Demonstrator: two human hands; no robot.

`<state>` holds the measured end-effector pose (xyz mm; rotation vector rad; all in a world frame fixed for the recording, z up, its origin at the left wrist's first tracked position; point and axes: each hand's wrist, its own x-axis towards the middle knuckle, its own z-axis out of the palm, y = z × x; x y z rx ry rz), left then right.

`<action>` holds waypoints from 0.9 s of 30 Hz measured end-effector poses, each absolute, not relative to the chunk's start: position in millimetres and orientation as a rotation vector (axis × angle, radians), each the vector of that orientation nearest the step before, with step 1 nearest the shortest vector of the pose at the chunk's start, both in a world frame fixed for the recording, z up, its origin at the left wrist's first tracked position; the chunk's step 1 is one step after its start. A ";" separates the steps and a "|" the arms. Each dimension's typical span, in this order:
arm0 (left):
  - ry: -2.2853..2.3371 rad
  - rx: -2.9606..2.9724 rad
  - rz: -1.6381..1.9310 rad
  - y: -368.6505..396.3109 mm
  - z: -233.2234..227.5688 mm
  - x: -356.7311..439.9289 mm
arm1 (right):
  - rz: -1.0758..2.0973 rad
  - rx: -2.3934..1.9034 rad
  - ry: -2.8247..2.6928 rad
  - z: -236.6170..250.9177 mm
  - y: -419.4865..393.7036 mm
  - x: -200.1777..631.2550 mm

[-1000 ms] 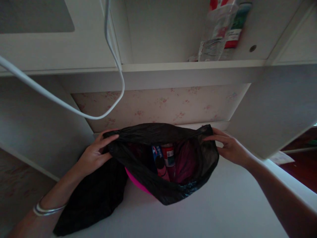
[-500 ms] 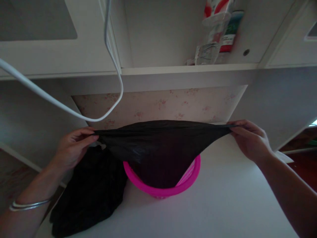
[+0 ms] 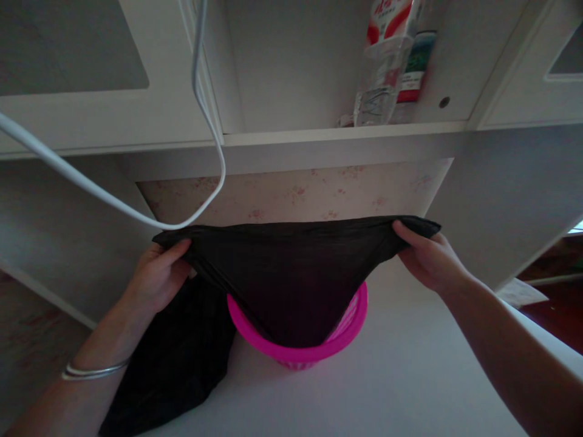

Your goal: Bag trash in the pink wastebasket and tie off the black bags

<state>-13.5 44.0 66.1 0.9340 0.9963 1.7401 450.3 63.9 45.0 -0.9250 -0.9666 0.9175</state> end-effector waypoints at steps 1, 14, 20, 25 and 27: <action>0.981 0.931 1.765 43.7 73.8 -13.5 | 0.887 -0.903 -0.946 52.6 64.1 451.0; 0.912 1.124 1.522 30.7 39.0 -8.9 | 1.159 -0.709 -1.344 14.6 49.7 454.1; 1.026 1.139 1.529 30.7 49.9 17.1 | 1.054 -0.918 -1.493 26.2 54.9 430.7; 1.064 0.918 1.782 33.3 42.5 14.8 | 0.989 -0.914 -1.102 26.4 61.3 423.9; 1.054 0.942 1.795 30.9 40.8 11.2 | 0.985 -0.860 -1.006 23.1 61.6 427.8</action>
